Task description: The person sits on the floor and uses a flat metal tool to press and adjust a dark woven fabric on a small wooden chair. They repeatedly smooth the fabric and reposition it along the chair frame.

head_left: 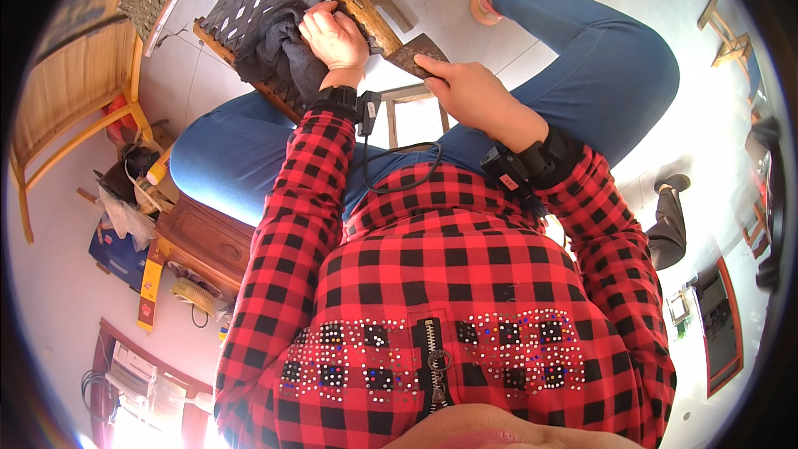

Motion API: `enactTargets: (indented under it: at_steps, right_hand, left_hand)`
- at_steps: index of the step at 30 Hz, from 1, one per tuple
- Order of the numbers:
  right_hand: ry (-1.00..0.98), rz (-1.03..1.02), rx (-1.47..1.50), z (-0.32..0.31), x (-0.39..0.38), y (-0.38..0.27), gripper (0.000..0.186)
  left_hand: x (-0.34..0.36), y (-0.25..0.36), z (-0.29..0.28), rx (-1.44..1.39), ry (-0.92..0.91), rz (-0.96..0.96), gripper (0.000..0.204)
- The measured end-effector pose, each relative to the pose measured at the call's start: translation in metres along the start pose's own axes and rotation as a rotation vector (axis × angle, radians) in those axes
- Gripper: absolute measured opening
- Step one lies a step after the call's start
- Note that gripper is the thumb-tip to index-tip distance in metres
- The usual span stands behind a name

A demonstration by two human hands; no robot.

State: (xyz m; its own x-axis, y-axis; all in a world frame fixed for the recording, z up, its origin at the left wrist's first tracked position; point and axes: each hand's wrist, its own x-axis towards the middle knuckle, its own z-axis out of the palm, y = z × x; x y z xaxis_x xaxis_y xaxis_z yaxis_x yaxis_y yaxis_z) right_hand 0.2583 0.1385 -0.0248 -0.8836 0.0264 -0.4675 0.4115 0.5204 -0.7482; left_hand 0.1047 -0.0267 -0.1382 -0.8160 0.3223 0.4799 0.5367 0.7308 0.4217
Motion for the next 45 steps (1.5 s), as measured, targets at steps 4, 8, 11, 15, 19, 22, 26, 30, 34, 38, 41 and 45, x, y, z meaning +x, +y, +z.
enactTargets:
  at_steps: [4, 8, 11, 15, 19, 22, 26, 30, 34, 38, 41, 45]
  right_hand:
    - [0.04, -0.034, 0.005, 0.001, 0.003, 0.001, 0.036]
    - [-0.003, -0.006, -0.035, 0.0, 0.001, 0.0, 0.034]
    - [-0.021, 0.005, -0.037, -0.001, 0.001, -0.001, 0.033]
    - [0.04, -0.029, -0.057, -0.001, 0.004, -0.001, 0.033]
    - [0.006, -0.039, -0.054, -0.001, 0.003, 0.0, 0.033]
    - [0.003, -0.016, -0.057, -0.001, 0.004, 0.0, 0.033]
    - [0.05, -0.024, -0.066, -0.003, 0.011, -0.001, 0.032]
    - [-0.011, 0.003, -0.094, -0.01, 0.006, 0.0, 0.033]
    - [0.027, 0.041, -0.13, -0.013, -0.002, 0.0, 0.034]
    - [0.063, 0.034, -0.172, -0.013, -0.001, -0.001, 0.034]
    - [0.064, 0.045, -0.209, -0.014, -0.001, -0.001, 0.035]
    - [0.07, 0.053, -0.246, -0.015, -0.002, -0.001, 0.035]
  left_hand:
    - [-0.001, 0.0, 0.001, -0.011, 0.011, 0.007, 0.013]
    - [-0.001, -0.001, 0.001, -0.004, 0.016, 0.01, 0.013]
    - [-0.001, -0.001, 0.001, 0.003, 0.012, 0.0, 0.013]
    - [-0.001, 0.0, 0.001, 0.004, 0.022, 0.0, 0.013]
    - [0.0, 0.001, 0.0, -0.005, 0.007, -0.004, 0.014]
    - [0.0, 0.001, -0.001, -0.016, 0.016, 0.007, 0.013]
    - [0.001, 0.002, -0.001, -0.008, 0.008, -0.005, 0.014]
    - [0.001, 0.002, -0.001, -0.017, -0.016, -0.005, 0.017]
    - [0.001, 0.002, 0.0, -0.012, 0.013, 0.009, 0.014]
    - [0.002, 0.002, 0.0, -0.021, 0.015, 0.002, 0.015]
    - [0.002, 0.003, 0.0, -0.02, 0.013, 0.003, 0.015]
    - [0.002, 0.003, -0.001, -0.014, 0.013, 0.014, 0.015]
